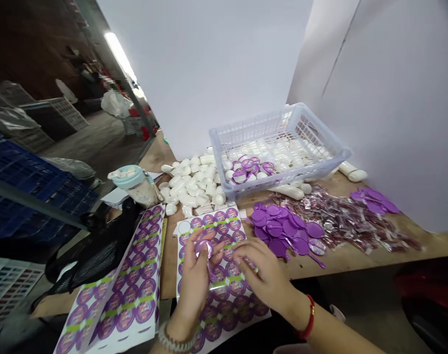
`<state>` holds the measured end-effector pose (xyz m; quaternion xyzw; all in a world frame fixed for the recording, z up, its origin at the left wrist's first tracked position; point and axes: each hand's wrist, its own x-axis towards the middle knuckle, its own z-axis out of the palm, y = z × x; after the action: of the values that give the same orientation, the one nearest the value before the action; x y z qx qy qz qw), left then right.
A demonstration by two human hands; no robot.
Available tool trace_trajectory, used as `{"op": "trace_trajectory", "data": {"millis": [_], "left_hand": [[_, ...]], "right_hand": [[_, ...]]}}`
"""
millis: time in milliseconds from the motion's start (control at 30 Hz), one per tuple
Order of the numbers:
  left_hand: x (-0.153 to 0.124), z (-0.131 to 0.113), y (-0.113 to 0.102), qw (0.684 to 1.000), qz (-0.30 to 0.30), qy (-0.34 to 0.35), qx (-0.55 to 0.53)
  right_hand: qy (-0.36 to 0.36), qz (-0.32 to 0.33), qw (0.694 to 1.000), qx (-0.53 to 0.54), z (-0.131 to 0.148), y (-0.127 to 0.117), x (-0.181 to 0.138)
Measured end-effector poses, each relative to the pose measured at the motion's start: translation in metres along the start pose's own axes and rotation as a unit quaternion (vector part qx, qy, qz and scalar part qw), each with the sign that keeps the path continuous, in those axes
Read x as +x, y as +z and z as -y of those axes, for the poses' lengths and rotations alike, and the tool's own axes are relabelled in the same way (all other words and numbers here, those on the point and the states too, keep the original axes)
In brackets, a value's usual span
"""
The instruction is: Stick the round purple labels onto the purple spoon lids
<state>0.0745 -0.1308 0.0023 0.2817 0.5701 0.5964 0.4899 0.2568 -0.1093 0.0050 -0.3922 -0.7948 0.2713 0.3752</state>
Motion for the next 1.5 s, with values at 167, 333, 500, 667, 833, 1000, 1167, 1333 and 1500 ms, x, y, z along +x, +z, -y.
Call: {"op": "trace_trajectory", "data": {"millis": [167, 333, 500, 667, 833, 1000, 1167, 1333, 1500], "left_hand": [[0.019, -0.016, -0.05, 0.985, -0.086, 0.084, 0.127], [0.017, -0.014, -0.069, 0.967, -0.095, 0.118, 0.204], [0.021, -0.006, -0.087, 0.945, -0.087, 0.175, 0.263], [0.027, -0.017, -0.093, 0.908, -0.078, 0.236, 0.337], [0.033, -0.038, -0.084, 0.904, -0.124, 0.234, 0.336], [0.04, -0.041, -0.077, 0.987, -0.025, 0.101, 0.122], [0.039, -0.043, -0.072, 0.999, -0.002, -0.01, -0.034], [0.035, -0.049, -0.07, 0.999, 0.019, -0.008, -0.03], [0.033, -0.05, -0.068, 1.0, 0.018, -0.008, -0.001]], "right_hand": [[0.057, 0.077, 0.976, -0.196, -0.02, 0.01, 0.054], [0.023, 0.149, 0.958, -0.243, -0.015, 0.045, 0.107], [0.031, 0.165, 0.96, -0.223, -0.02, 0.076, 0.132], [0.01, 0.203, 0.964, -0.171, -0.017, 0.066, 0.142], [-0.103, 0.241, 0.964, -0.054, 0.0, 0.036, 0.14], [-0.194, 0.208, 0.958, -0.035, 0.009, 0.029, 0.133], [-0.23, 0.125, 0.96, -0.097, 0.016, 0.037, 0.118], [-0.149, 0.155, 0.976, -0.027, 0.035, 0.039, 0.108], [-0.14, 0.13, 0.982, 0.001, 0.041, 0.038, 0.102]]}}
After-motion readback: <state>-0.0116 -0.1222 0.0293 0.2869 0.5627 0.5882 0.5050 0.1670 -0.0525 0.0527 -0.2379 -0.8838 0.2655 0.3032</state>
